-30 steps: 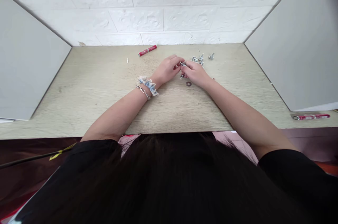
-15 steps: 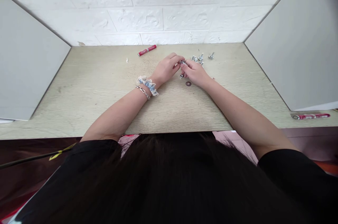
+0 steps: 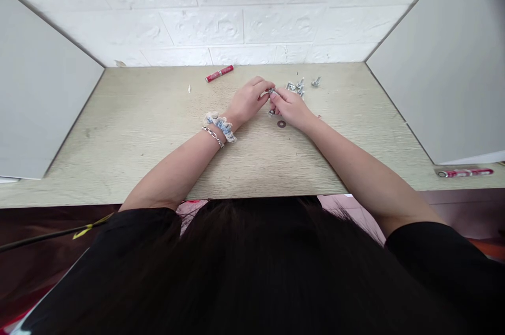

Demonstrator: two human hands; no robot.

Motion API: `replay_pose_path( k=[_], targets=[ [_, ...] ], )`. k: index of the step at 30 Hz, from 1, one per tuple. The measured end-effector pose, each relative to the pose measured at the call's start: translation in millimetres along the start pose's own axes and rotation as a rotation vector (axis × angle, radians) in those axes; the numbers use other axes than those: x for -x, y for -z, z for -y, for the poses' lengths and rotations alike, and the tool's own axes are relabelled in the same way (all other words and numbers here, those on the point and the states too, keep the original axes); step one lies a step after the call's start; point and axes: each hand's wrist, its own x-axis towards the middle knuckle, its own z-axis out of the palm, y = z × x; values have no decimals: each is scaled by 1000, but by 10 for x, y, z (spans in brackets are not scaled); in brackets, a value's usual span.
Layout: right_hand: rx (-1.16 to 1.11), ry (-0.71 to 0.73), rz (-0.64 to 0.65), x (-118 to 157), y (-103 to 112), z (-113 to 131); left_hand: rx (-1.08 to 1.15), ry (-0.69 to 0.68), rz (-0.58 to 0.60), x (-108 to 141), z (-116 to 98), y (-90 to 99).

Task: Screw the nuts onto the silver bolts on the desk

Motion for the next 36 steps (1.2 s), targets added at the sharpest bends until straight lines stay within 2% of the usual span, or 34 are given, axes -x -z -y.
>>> replay_pose_path(
  k=[12, 26, 36],
  targets=[
    [45, 39, -11, -4, 7, -19, -47, -47, 74, 19, -69, 32],
    [47, 69, 4, -16, 3, -55, -52, -52, 101, 34, -102, 56],
    [90, 10, -14, 11, 14, 34, -50, -19, 106, 27, -115, 50]
  ],
)
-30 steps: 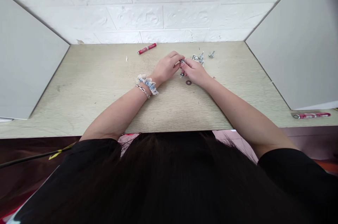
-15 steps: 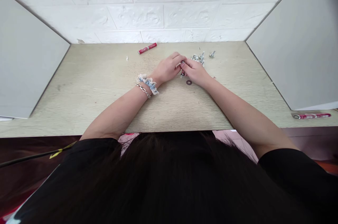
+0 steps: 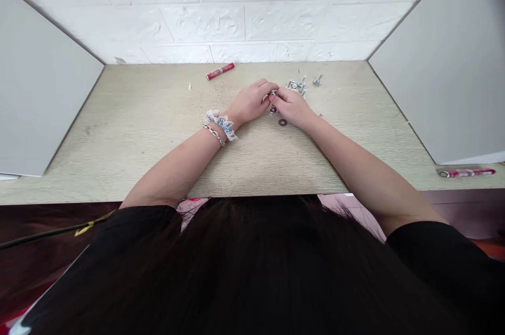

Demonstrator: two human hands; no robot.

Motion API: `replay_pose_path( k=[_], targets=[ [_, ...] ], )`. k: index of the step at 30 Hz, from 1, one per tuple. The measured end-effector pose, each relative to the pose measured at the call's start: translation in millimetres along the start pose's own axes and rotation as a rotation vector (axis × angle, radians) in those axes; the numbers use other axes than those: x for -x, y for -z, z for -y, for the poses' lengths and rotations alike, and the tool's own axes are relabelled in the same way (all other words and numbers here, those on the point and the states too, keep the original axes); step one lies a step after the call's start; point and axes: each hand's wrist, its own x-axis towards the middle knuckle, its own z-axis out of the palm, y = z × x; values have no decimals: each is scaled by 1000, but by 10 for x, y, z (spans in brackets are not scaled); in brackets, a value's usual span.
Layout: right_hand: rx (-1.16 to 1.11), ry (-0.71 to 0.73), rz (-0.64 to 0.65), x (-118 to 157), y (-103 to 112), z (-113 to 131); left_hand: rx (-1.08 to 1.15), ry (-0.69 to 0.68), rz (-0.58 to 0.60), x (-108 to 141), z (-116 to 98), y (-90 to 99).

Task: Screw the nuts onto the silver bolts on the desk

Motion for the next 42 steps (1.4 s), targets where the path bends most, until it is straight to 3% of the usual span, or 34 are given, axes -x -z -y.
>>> replay_pose_path(
  k=[10, 42],
  targets=[
    [36, 12, 6, 53, 17, 41, -44, 43, 152, 3, 2, 3],
    [47, 2, 4, 62, 29, 63, -4, 34, 132, -16, 34, -26]
  ],
)
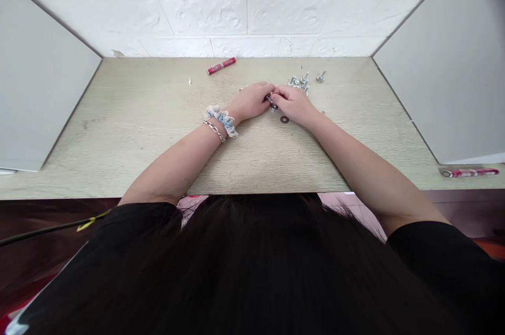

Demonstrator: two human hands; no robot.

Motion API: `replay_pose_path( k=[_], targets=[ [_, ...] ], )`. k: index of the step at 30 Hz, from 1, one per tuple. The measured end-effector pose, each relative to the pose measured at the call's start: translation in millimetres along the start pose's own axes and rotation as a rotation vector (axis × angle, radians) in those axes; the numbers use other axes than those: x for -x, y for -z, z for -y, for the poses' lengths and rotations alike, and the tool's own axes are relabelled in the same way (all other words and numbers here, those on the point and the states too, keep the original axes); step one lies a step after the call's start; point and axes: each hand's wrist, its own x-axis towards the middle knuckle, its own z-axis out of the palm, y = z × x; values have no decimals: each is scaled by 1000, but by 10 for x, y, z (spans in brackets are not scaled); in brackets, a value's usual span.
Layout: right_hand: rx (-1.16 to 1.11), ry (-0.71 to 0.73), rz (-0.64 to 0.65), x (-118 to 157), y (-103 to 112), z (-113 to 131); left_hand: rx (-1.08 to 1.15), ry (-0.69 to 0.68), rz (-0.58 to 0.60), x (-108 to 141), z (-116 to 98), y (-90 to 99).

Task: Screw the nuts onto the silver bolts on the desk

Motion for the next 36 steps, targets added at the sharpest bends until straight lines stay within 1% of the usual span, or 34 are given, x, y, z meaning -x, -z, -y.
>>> replay_pose_path(
  k=[7, 13, 21, 28, 36],
  targets=[
    [-28, 16, -6, 2, -6, -8, 18, -20, -18, -6, 37, -32],
    [-16, 14, -7, -6, -12, -25, 25, 15, 7, -7, 6, -17],
    [2, 8, -13, -12, -16, -36, 26, -11, -11, -5, 19, -29],
    [1, -1, -8, -6, -10, -20, 7, 32, 40, -7, -20, 1],
    [23, 16, -22, -11, -15, -35, 1, 36, 51, -6, -26, 7]
  ],
)
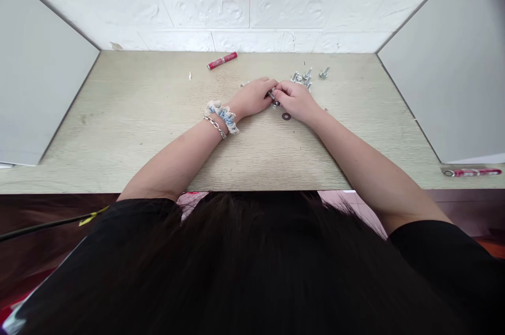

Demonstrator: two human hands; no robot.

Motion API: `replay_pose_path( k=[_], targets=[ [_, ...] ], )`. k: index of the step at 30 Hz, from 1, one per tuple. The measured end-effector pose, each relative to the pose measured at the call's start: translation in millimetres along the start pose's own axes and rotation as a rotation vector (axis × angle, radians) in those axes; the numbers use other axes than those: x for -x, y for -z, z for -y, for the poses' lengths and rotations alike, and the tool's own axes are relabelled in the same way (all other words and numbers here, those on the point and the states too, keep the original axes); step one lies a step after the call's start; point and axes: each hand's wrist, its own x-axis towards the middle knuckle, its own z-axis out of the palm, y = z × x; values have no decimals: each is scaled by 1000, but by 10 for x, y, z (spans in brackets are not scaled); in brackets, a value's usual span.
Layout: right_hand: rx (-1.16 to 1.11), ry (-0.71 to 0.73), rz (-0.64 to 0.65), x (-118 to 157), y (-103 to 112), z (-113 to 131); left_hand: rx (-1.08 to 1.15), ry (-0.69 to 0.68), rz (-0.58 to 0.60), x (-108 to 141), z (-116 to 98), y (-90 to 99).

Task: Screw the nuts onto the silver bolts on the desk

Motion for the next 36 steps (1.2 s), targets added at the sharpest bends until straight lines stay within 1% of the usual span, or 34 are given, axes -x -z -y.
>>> replay_pose_path(
  k=[9, 20, 25, 31, 36],
  targets=[
    [-17, -32, 8, 13, 10, 31, -4, -19, -17, 2, 5, -6],
    [-4, -33, 7, 4, 4, 31, 8, -20, -16, 0, 19, -18],
    [-13, -13, 2, 11, 10, 27, 1, 0, -11, 7, -6, -2],
    [-12, -38, 13, 15, 19, 57, 5, 19, 15, 3, -12, 6],
    [-11, -54, 18, 18, 23, 70, 4, 16, 11, 4, -13, 7]
  ],
)
